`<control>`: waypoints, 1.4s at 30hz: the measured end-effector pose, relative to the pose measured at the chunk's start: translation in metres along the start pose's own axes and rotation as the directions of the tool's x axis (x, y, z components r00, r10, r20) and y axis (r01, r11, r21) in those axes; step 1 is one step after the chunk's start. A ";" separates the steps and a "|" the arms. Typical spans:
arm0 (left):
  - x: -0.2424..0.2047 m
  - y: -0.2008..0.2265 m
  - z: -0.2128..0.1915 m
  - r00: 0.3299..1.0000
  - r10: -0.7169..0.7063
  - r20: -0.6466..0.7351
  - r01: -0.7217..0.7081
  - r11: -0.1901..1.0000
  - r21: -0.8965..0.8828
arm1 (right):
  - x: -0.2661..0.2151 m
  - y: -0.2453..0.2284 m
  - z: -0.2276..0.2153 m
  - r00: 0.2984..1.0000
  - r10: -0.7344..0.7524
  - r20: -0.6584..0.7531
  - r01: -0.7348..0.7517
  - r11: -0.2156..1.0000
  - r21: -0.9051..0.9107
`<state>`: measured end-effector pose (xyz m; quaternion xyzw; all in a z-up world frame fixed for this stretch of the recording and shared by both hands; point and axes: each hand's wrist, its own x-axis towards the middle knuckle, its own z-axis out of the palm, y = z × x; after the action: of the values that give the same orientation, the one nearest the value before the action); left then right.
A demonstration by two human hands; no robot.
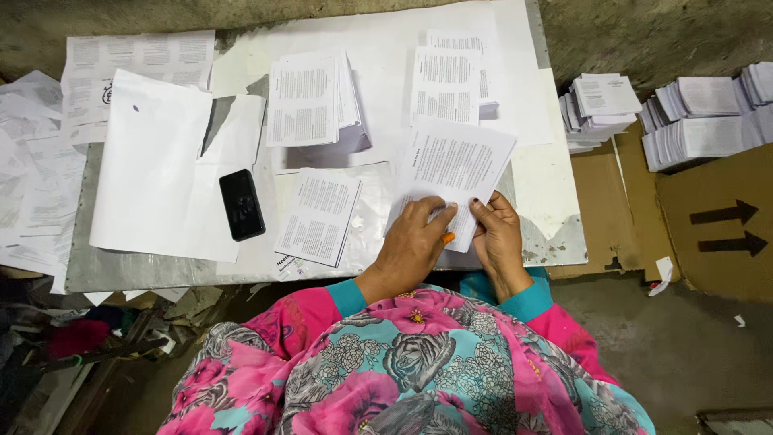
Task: The person repeatedly picks up printed sheets from a table, folds them in half, and places them into a growing stack. The person handles the sheets one at a time, aligning edges before folding, and maintains a consistent workflow throughout the clip.
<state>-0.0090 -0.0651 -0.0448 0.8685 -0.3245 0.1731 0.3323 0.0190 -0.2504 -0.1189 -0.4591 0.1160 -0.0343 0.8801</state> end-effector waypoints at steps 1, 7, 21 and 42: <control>0.000 0.000 0.000 1.000 -0.001 0.002 0.001 1.000 0.001 | -0.002 -0.001 0.003 1.000 0.001 -0.001 -0.001 1.000 0.002; -0.001 0.001 0.003 1.000 -0.025 0.004 0.025 1.000 -0.008 | -0.004 0.001 0.000 1.000 -0.015 -0.006 0.015 1.000 0.011; 0.014 0.016 -0.022 0.923 -0.378 0.072 0.371 0.824 -0.429 | -0.004 0.040 -0.012 0.985 -0.138 0.101 0.150 0.981 -0.124; -0.035 -0.084 -0.039 0.616 -0.777 0.130 0.459 0.220 -0.861 | 0.019 -0.042 -0.063 0.939 -0.291 -0.182 0.229 0.926 -0.299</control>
<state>0.0191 0.0249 -0.0736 0.6072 0.0774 -0.0117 0.7907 0.0246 -0.3286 -0.1228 -0.5809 0.1552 -0.1864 0.7770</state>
